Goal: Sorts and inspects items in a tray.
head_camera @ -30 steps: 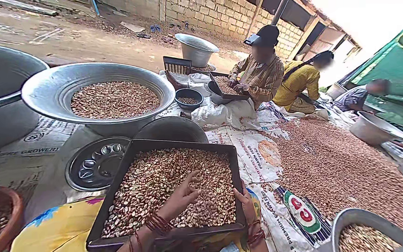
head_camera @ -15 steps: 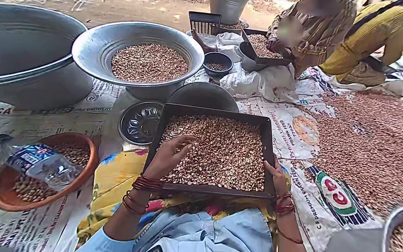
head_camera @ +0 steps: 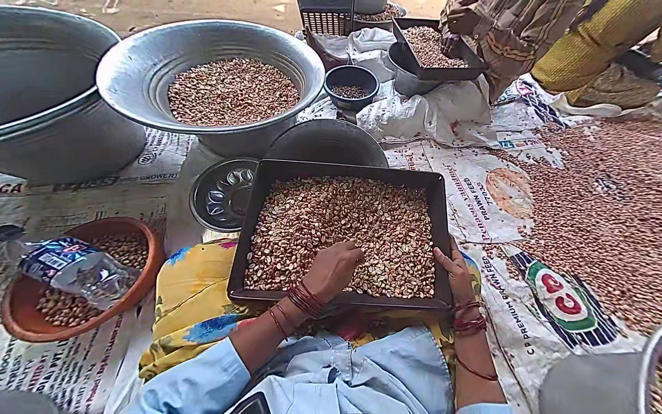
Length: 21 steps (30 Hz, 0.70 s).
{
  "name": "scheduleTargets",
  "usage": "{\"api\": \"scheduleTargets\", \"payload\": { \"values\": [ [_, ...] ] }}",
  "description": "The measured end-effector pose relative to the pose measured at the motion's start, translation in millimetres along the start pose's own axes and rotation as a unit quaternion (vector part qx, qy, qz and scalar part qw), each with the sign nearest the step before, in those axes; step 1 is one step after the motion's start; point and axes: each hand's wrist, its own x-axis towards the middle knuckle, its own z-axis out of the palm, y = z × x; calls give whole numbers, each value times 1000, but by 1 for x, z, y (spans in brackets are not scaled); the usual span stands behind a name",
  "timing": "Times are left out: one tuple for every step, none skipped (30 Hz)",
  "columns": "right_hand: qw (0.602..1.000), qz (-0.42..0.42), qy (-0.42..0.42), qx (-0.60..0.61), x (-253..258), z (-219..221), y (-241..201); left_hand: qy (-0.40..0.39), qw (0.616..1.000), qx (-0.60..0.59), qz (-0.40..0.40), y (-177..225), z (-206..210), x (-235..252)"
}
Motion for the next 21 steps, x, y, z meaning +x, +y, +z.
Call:
{"api": "scheduleTargets", "payload": {
  "values": [
    [1000,-2,-3,-1,0,-1,0,-12,1000,8,-8,1,4,5],
    [1000,-7,-5,-1,0,-1,0,-31,999,16,-19,2,7,10],
    [1000,-9,-6,2,0,-2,1,-51,998,22,-31,4,10,13],
    [1000,-12,-6,4,0,-2,1,-60,997,26,-39,5,12,15],
    [1000,-13,-8,6,0,-2,2,-61,997,32,-42,5,15,16],
    [1000,-15,-9,8,0,-3,3,-64,996,37,-47,5,16,17],
    [1000,-17,-11,9,0,-3,4,-67,996,40,-52,6,17,18],
    [1000,-19,-13,10,1,-4,5,-72,995,40,-58,6,16,18],
    [1000,-20,-13,9,1,-4,5,-79,994,37,-63,5,15,19],
    [1000,-20,-14,8,2,-4,5,-92,993,26,-64,4,11,19],
    [1000,-20,-15,8,2,-4,5,-110,993,2,-51,-1,6,19],
    [1000,-19,-17,8,2,-5,5,-136,989,-46,-18,-8,-3,17],
    [1000,-20,-18,10,2,-5,5,-182,975,-123,28,-18,-14,14],
    [1000,-22,-17,15,1,-5,5,-237,943,-218,82,-29,-25,10],
    [999,-23,-16,16,0,-5,5,-279,899,-316,122,-39,-34,6],
    [999,-24,-15,14,0,-6,5,-283,870,-383,127,-44,-45,0],
    [1000,-23,-15,11,0,-5,4,-239,882,-393,103,-46,-58,-7],
    [1000,-23,-15,10,0,-5,5,-169,925,-335,55,-47,-70,-13],
    [1000,-21,-14,9,1,-4,5,-100,969,-227,-10,-46,-80,-16],
    [1000,-19,-12,10,1,-4,5,-44,990,-110,-79,-45,-84,-15],
    [1000,-17,-11,8,1,-3,4,-6,990,-15,-138,-43,-81,-12]
  ]
}}
